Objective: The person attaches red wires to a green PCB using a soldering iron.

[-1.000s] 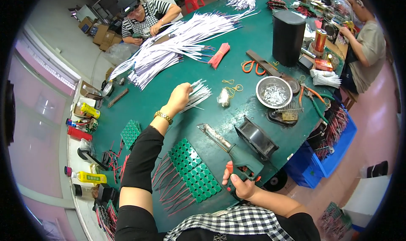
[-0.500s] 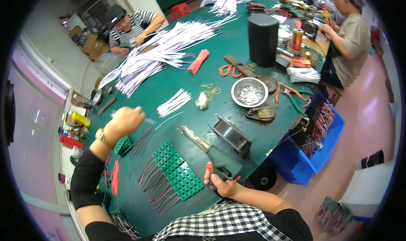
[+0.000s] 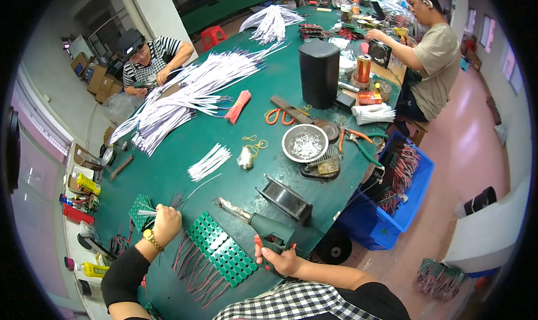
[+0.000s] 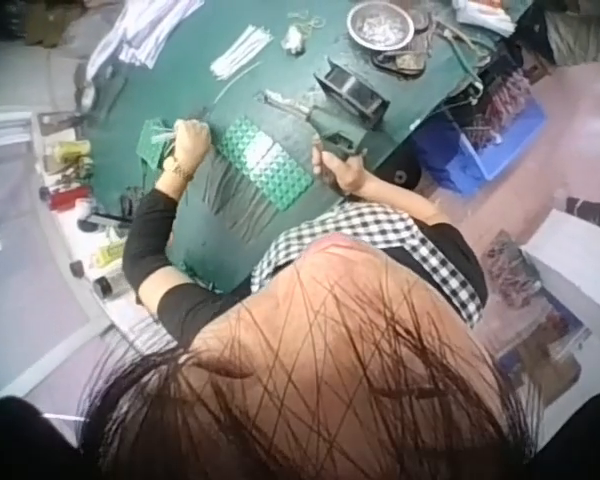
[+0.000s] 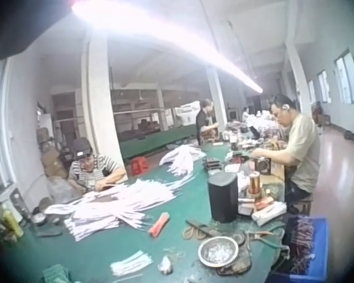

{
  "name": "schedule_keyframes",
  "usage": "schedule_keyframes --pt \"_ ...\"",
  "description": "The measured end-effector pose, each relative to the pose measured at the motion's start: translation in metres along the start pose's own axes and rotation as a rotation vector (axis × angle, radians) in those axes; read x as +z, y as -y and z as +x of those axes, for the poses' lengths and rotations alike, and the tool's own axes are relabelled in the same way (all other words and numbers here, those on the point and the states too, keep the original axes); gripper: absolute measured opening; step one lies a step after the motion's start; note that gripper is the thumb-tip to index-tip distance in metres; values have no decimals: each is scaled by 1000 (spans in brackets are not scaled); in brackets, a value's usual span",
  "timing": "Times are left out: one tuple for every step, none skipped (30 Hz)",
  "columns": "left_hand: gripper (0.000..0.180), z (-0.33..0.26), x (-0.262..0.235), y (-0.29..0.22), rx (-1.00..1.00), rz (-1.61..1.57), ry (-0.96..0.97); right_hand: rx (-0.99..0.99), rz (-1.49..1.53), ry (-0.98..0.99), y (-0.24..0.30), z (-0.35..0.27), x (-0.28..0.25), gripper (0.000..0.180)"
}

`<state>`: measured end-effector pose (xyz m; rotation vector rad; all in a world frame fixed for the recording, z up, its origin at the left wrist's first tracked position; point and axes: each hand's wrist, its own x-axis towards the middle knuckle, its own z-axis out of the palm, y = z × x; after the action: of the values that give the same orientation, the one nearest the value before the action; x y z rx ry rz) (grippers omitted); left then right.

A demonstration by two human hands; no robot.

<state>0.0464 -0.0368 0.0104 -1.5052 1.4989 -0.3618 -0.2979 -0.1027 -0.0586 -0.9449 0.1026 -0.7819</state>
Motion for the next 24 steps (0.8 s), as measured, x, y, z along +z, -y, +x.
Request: schedule_keyframes --pt "22 -3 8 -6 -17 -4 -2 32 17 -4 -2 -2 1 29" --pt "22 -2 16 -14 -27 -7 -8 33 14 -3 -3 -1 2 29" --pt "22 0 21 -26 -103 33 -10 44 -2 -5 -5 -2 3 29" --pt "20 -2 15 -29 -114 26 -13 57 -19 -10 -5 -3 2 28" --pt "17 -5 13 -24 -131 -54 -101 84 -9 -14 -5 -3 1 29" --pt "15 -9 11 -18 -147 -136 -186 91 -10 -18 -5 -4 2 29" --pt "11 -13 7 -12 -172 -235 -259 105 -20 -6 -3 -4 2 29" --pt "9 -19 2 -7 -199 -336 -327 123 -28 7 -2 -4 1 30" --pt "4 -27 -5 -2 -207 -431 -412 120 -36 19 -4 -6 0 31" --pt "4 -35 -4 -1 -205 -442 -389 143 -25 19 -5 -6 0 31" --pt "4 -43 -3 -4 -245 -600 -454 169 -46 7 -6 -7 -1 32" --pt "5 -49 -3 -8 -291 -760 -513 201 -66 -3 -6 -5 -2 33" --pt "5 -55 -3 -11 -311 -869 -494 196 -94 -16 -5 -2 -1 33" --pt "5 -60 -3 -18 -350 -970 -527 202 -124 -22 -1 1 1 33" --pt "5 -62 -2 -24 -398 -1069 -556 220 -139 -84 0 4 6 36" --pt "7 -62 -3 -27 -435 -1148 -496 240 -156 -145 3 6 9 40" --pt "9 -62 -3 -33 -469 -1223 -502 218 -161 -157 3 7 9 41" --pt "10 -67 -3 -35 -500 -1278 -566 197 -153 -153 1 11 10 42" --pt "11 -66 1 -39 -524 -1337 -644 206 -176 -153 -1 13 9 43" --pt "11 -67 4 -42 -565 -1388 -679 212 -198 -152 -2 14 10 44" --pt "11 -65 6 -47 -597 -1441 -724 209 -170 -122 -1 12 10 38" --pt "11 -66 9 -51 -625 -1448 -686 213 -176 -107 -2 13 12 38" --pt "10 -67 11 -53 -630 -1504 -736 253 -163 -98 -2 13 15 38" --pt "9 -69 13 -55 -634 -1558 -792 289 -151 -90 -2 15 20 39"
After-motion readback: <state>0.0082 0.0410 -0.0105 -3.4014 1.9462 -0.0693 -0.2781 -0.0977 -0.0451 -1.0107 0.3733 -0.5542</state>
